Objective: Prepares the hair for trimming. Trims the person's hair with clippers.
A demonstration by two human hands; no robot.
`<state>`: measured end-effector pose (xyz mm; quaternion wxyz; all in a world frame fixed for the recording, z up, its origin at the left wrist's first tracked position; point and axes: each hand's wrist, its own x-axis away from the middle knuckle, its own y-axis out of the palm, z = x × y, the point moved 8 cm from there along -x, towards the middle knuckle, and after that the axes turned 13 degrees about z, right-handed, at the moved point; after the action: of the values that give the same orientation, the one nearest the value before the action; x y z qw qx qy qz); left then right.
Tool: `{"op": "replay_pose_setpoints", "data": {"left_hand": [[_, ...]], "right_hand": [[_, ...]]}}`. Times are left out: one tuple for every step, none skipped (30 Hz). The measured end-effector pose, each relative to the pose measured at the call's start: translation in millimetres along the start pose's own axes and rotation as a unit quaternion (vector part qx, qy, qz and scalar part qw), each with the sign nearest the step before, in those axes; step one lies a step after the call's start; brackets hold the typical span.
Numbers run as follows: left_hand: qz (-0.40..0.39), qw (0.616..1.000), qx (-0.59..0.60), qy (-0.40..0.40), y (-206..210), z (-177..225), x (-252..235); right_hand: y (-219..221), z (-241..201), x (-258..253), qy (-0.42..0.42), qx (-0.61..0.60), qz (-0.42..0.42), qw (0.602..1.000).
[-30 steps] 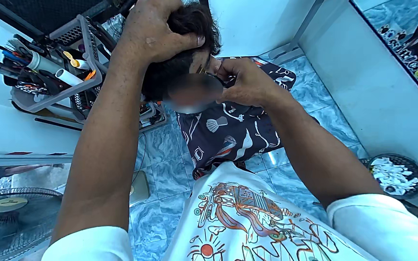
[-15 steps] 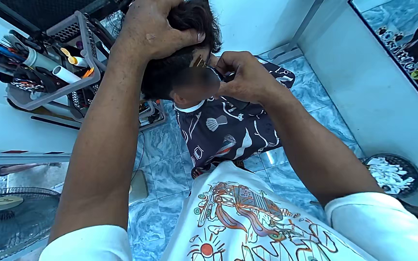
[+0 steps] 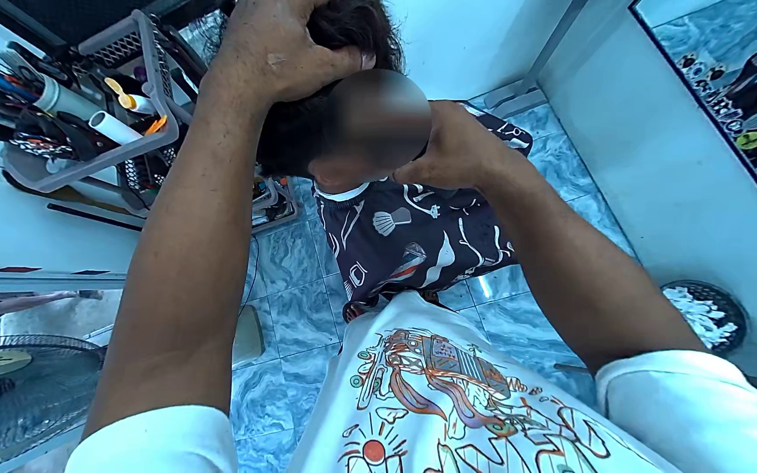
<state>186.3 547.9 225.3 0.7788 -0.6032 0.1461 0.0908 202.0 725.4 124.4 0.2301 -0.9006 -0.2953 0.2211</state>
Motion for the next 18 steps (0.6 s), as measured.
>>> {"op": "replay_pose_setpoints", "data": {"left_hand": [[-0.001,1.000,-0.005,-0.008,0,-2,0],[-0.007,1.000,-0.010,-0.019,2,-4,1],[-0.010,1.000,-0.012,-0.026,4,-4,1],[-0.008,1.000,-0.005,-0.028,4,-3,2],[0.003,1.000,0.013,-0.023,1,-1,5],[0.025,0.999,0.033,-0.015,-6,0,10],[0.058,0.996,0.060,-0.010,-18,-1,20],[0.105,0.991,0.083,0.001,-34,-1,36],[0.178,0.979,0.099,0.024,-52,1,60],[0.261,0.957,0.115,0.052,-64,8,94],[0.316,0.935,0.141,0.074,-61,22,134],[0.325,0.925,0.174,0.088,-36,44,172],[0.326,0.914,0.219,0.107,6,67,201],[0.321,0.907,0.239,0.129,48,85,217],[0.302,0.907,0.254,0.144,79,99,219],[0.289,0.906,0.271,0.148,93,109,213],[0.291,0.902,0.282,0.151,92,115,200],[0.304,0.892,0.293,0.159,82,120,183]], "right_hand": [[0,0,2,-0.006,0.038,-0.009,0.999],[-1,0,7,-0.008,0.070,-0.021,0.997],[-3,-1,14,-0.011,0.086,-0.023,0.996],[-8,-2,24,-0.016,0.090,-0.014,0.996],[-16,-3,36,-0.017,0.079,-0.003,0.997],[-23,-3,52,-0.013,0.052,0.010,0.999],[-31,2,74,-0.001,0.012,0.027,1.000],[-36,14,99,0.021,-0.049,0.038,0.998],[-37,31,128,0.059,-0.131,0.042,0.989],[-36,51,159,0.108,-0.221,0.054,0.968],[-31,69,188,0.164,-0.294,0.082,0.938],[-24,85,215,0.221,-0.349,0.114,0.904],[-15,100,239,0.273,-0.379,0.144,0.872],[-6,111,256,0.315,-0.389,0.176,0.848],[0,119,268,0.342,-0.390,0.199,0.832],[3,120,274,0.354,-0.384,0.210,0.827],[3,117,273,0.346,-0.377,0.213,0.832],[2,109,268,0.326,-0.372,0.211,0.843]]}}
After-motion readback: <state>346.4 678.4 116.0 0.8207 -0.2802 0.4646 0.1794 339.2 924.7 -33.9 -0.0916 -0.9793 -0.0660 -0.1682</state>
